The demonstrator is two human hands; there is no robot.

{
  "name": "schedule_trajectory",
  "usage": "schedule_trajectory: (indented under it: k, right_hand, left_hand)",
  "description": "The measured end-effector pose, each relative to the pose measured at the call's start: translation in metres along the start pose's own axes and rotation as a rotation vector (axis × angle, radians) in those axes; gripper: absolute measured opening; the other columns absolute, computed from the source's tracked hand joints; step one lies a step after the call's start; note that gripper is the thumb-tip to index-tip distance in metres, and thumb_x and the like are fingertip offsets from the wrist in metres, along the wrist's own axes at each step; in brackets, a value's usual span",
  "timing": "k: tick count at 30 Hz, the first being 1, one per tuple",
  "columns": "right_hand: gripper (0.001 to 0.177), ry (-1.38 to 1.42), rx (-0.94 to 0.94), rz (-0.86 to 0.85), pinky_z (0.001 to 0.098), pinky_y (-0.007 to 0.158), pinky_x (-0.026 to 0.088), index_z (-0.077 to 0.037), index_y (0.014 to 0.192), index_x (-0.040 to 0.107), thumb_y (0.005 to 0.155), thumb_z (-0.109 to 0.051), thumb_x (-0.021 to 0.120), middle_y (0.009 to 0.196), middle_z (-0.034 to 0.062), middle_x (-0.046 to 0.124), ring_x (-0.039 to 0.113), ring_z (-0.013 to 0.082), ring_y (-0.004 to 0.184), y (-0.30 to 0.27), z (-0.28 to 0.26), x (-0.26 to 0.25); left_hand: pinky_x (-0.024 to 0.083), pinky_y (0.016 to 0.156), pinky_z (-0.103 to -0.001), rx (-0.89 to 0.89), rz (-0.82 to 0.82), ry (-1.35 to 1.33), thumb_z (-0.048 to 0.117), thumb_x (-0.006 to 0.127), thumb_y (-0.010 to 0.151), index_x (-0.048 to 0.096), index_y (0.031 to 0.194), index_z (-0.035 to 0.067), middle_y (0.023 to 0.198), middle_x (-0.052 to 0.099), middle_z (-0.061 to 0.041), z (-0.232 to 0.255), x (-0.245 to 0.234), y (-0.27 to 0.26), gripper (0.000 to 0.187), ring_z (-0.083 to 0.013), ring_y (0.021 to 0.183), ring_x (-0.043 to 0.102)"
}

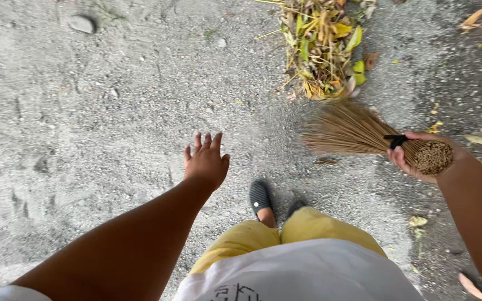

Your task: The person sweeps leaves on the ground using a handheld broom.

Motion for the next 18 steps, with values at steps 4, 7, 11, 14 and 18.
schedule_trajectory:
  k: [4,7,11,14,18]
  right_hand:
    - [0.054,-0.273,-0.160,0.360,0.0301,0.071,0.065,-0.005,0.134,0.052,0.088,-0.025,0.073,0.103,0.0149,0.067,0.072,0.0230,0.083,-0.042,-0.001,0.020]
    - [0.041,-0.340,-0.184,0.289,0.0347,0.071,0.064,-0.008,0.121,0.055,0.087,-0.023,0.074,0.095,0.0109,0.069,0.072,0.0244,0.081,-0.062,0.010,0.058]
    - [0.028,-0.382,-0.056,-0.165,0.0354,0.049,0.058,-0.009,0.102,0.061,0.083,-0.023,0.076,0.079,0.0118,0.072,0.072,0.0235,0.066,-0.063,0.023,0.139]
    - [0.031,-0.347,0.127,-0.694,0.0363,0.056,0.061,0.003,0.103,0.059,0.090,-0.021,0.074,0.080,0.0181,0.071,0.069,0.0268,0.064,-0.037,0.041,0.229]
    - [0.030,-0.218,0.383,-0.474,0.0354,0.065,0.063,0.004,0.104,0.055,0.088,-0.014,0.072,0.088,0.0185,0.063,0.069,0.0273,0.070,0.054,0.047,0.311]
  left_hand:
    - [0.004,0.123,-0.057,0.108,-0.028,0.052,0.039,0.043,0.102,0.017,0.161,0.020,0.167,0.017,-0.014,0.021,0.006,0.007,0.067,-0.0329,0.156,0.003]
    - [0.004,0.124,-0.058,0.192,-0.045,0.085,0.038,0.041,0.104,0.020,0.161,0.022,0.167,0.018,-0.014,0.041,0.004,0.010,0.063,-0.0325,0.157,0.003]
    - [0.003,0.124,-0.057,0.152,-0.060,0.049,0.039,0.040,0.104,0.021,0.160,0.023,0.168,0.016,-0.012,0.054,-0.014,0.028,0.062,-0.0310,0.157,0.000]
    - [0.003,0.123,-0.057,0.128,-0.040,0.092,0.038,0.041,0.103,0.022,0.160,0.019,0.168,0.016,-0.012,0.059,-0.034,0.051,0.063,-0.0304,0.157,0.000]
    - [0.003,0.124,-0.056,-0.002,-0.007,0.138,0.038,0.044,0.102,0.026,0.159,0.018,0.168,0.016,-0.011,0.061,-0.067,0.087,0.062,-0.0295,0.158,-0.001]
Point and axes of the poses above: each hand's wrist, its own y-axis towards the middle knuckle, its own x-axis out of the palm, z = x × y, the point moved 5 cm from there along y, towards the middle knuckle
